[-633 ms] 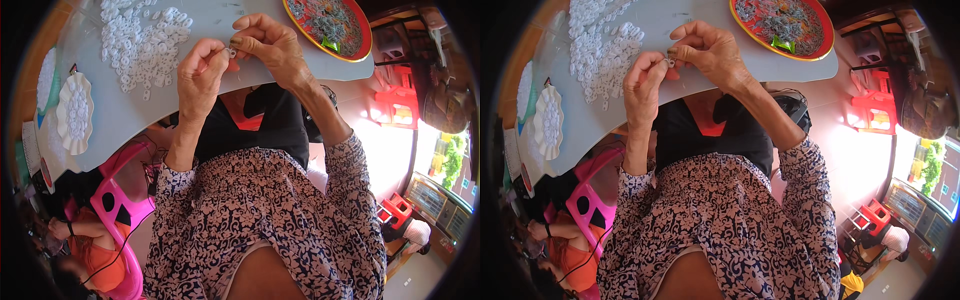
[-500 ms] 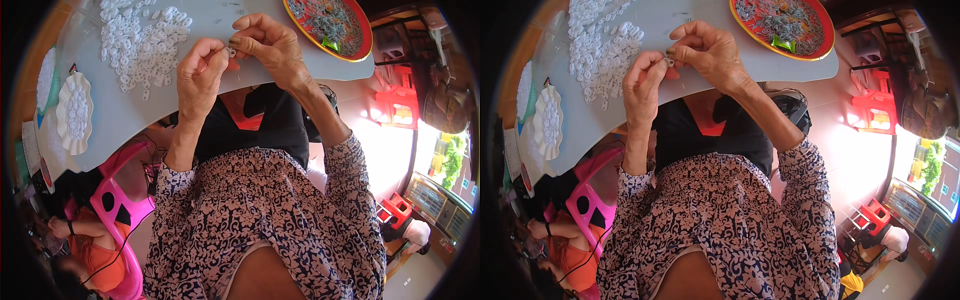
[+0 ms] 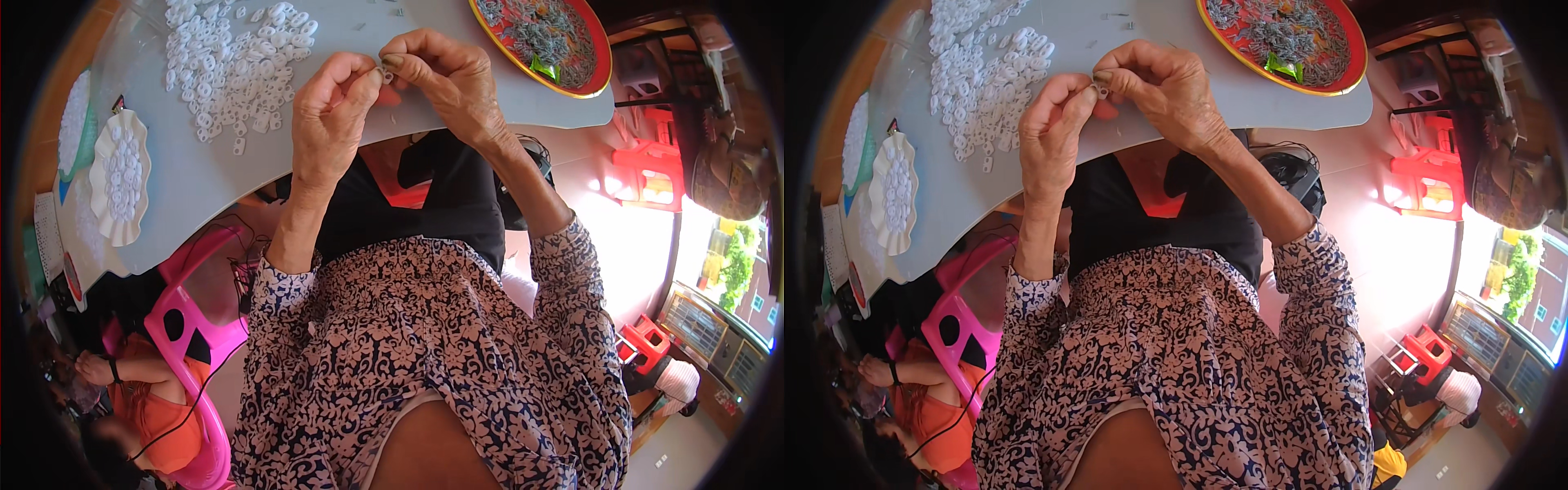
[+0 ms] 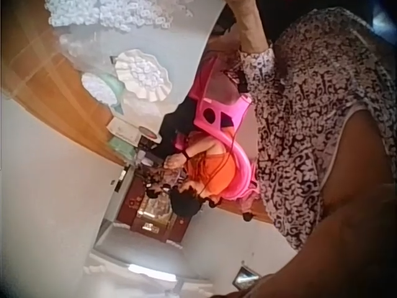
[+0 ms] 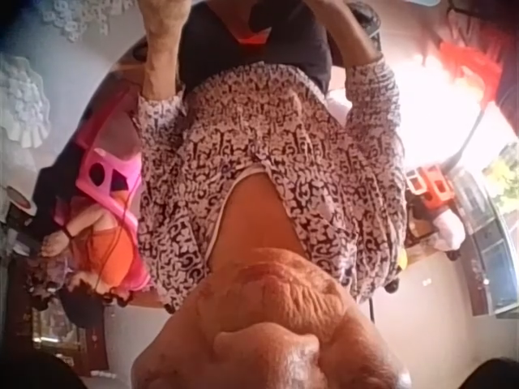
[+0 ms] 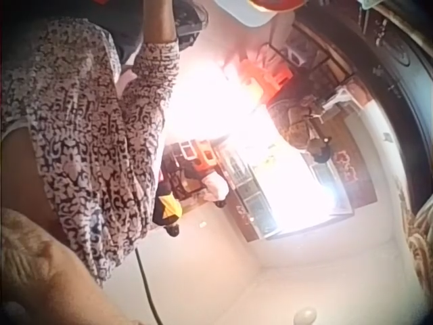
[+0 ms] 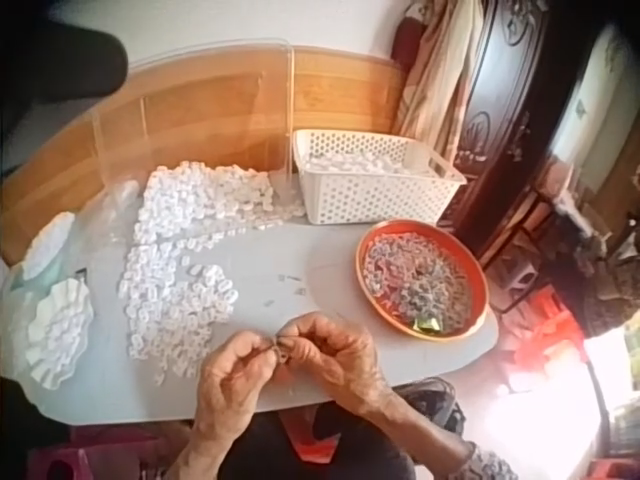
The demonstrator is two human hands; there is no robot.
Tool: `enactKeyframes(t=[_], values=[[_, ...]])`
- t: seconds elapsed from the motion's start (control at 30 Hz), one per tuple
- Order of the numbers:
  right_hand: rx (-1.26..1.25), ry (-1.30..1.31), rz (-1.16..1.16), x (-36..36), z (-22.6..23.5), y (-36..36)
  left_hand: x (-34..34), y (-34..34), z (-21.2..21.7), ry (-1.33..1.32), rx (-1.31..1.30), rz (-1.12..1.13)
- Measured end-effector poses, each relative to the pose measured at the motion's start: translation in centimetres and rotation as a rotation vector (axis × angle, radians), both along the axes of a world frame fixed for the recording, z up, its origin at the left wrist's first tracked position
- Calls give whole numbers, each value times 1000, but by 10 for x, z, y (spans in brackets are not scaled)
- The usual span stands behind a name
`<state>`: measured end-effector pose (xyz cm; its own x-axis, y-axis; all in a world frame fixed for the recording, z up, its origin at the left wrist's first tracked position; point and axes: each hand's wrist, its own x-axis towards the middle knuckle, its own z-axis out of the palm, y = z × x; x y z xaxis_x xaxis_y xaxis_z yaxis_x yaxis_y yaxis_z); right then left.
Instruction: Manually assembling small white plastic components by snapping them together at a table.
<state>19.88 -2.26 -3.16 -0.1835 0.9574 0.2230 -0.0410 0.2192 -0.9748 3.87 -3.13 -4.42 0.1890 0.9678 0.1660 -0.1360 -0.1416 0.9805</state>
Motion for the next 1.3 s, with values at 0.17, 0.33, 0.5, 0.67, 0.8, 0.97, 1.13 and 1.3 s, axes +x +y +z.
enactKeyframes(t=[0.17,0.33,0.5,0.67,0.8,0.97,1.13,1.3], values=[[13,-125,-12,3,1,0,-2,-2,1,-39,-3,-61],[64,-157,-29,2,0,2,0,-2,5,-108,-67,-105],[96,-249,-53,2,5,-1,0,-1,6,-8,44,-77],[15,-145,-29,4,4,2,1,-1,4,6,43,-58],[31,-131,-28,4,4,1,-1,0,1,19,16,-24],[20,-160,-4,5,4,-1,3,-3,6,-41,21,-48],[16,-200,-47,4,4,-3,3,-2,3,-18,33,-76],[17,-104,-12,-3,9,-4,1,-4,6,-58,53,-12]])
